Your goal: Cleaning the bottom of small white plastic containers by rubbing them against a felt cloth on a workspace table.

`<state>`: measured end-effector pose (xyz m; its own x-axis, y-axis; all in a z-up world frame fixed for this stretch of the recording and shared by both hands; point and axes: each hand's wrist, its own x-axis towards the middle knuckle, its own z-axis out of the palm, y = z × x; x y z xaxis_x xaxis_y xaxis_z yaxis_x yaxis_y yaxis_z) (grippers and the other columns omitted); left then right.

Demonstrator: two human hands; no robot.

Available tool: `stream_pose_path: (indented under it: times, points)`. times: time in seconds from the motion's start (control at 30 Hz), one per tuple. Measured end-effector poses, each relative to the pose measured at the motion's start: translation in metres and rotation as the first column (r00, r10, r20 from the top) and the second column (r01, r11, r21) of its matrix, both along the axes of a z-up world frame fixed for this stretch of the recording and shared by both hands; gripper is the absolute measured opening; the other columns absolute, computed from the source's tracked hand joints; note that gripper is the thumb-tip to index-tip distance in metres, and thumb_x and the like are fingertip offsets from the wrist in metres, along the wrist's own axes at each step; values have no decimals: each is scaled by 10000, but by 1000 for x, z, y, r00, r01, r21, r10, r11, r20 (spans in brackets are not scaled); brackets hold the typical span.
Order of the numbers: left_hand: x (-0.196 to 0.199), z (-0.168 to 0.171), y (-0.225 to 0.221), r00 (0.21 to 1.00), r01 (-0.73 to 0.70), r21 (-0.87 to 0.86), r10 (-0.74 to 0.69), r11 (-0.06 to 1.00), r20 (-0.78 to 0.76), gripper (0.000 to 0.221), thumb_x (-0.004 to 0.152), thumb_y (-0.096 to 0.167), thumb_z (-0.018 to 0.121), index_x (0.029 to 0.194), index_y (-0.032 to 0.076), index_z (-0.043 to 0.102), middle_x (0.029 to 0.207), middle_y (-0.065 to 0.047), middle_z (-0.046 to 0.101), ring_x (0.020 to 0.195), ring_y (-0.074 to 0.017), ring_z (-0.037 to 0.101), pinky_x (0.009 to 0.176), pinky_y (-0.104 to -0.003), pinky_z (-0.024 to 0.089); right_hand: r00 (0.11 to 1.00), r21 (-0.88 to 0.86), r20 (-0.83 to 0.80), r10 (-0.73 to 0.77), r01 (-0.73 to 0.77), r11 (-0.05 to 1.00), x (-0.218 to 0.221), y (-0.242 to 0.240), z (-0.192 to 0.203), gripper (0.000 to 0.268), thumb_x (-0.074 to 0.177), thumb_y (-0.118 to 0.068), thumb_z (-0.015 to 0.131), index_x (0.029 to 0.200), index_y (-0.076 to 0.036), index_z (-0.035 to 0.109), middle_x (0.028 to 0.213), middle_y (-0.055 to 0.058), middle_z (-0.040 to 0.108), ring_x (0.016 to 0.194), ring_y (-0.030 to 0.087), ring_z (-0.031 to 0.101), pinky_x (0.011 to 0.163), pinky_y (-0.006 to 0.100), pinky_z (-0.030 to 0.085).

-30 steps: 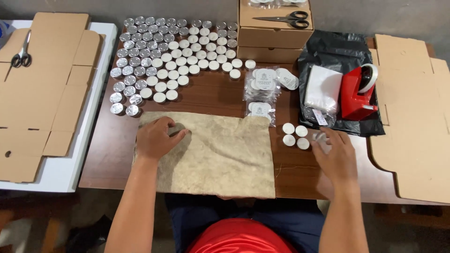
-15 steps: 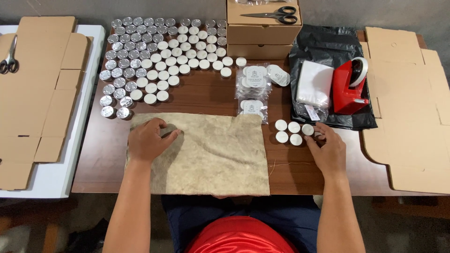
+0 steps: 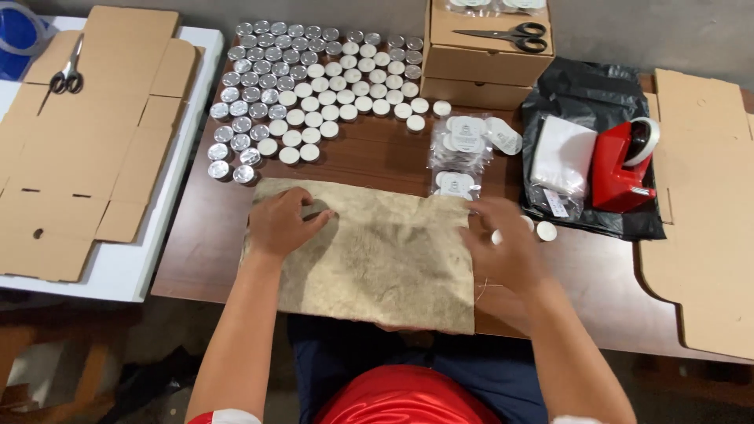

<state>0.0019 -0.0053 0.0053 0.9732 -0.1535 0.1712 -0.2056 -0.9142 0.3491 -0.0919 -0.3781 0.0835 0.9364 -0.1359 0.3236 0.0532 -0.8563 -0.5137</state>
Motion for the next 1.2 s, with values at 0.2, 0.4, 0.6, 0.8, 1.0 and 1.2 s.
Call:
stream_pose_path:
  times: [0.2,0.4,0.6,0.8,1.0,1.2]
  points:
    - [-1,17,0,973,0,62,14,998,-230,459,904,585,700,1154,199,708,1046,-65,760,874,-268,768,683,-409,633,783,-119,-90,615,-621,774,107,100,-26,463,947,-171,653,1387,-38,603,1386,216,617,1331,379,548,1127,493,414]
    - [-6,16,1,997,11,32,-8,999,-82,390,876,511,759,1054,166,723,953,-75,762,837,-273,769,680,-386,631,822,-339,-270,502,-569,749,183,171,-44,534,1022,-192,541,1539,-144,416,1597,121,366,1438,359,394,1120,540,415]
    - [-1,17,1,983,14,28,-9,1000,-186,422,865,549,732,1088,192,708,1021,-76,758,887,-266,766,709,-364,633,792,-451,-335,511,-610,651,214,183,-66,622,1011,-53,398,1598,-246,330,1655,45,267,1486,346,303,1203,542,295]
    - [-4,14,2,996,48,-7,-49,999,-70,347,869,487,745,1025,178,717,948,-77,757,814,-272,761,672,-384,634,798,-499,-297,524,-598,628,217,181,-62,650,986,-65,398,1598,-262,309,1668,77,236,1522,361,234,1243,547,197]
    - [-8,20,3,998,61,-47,-62,997,-21,324,868,449,769,992,155,715,916,-93,757,793,-281,759,648,-385,632,801,-444,-314,510,-599,666,224,177,-81,582,939,-158,433,1513,-253,417,1585,47,371,1486,341,330,1212,542,280]
    - [-7,32,1,981,72,-39,-78,997,-177,396,947,516,678,1082,144,695,1022,-108,741,888,-291,757,679,-441,641,822,-510,14,569,-484,711,218,145,-104,307,901,-346,639,1144,-170,706,1238,27,586,1163,281,552,927,426,460]
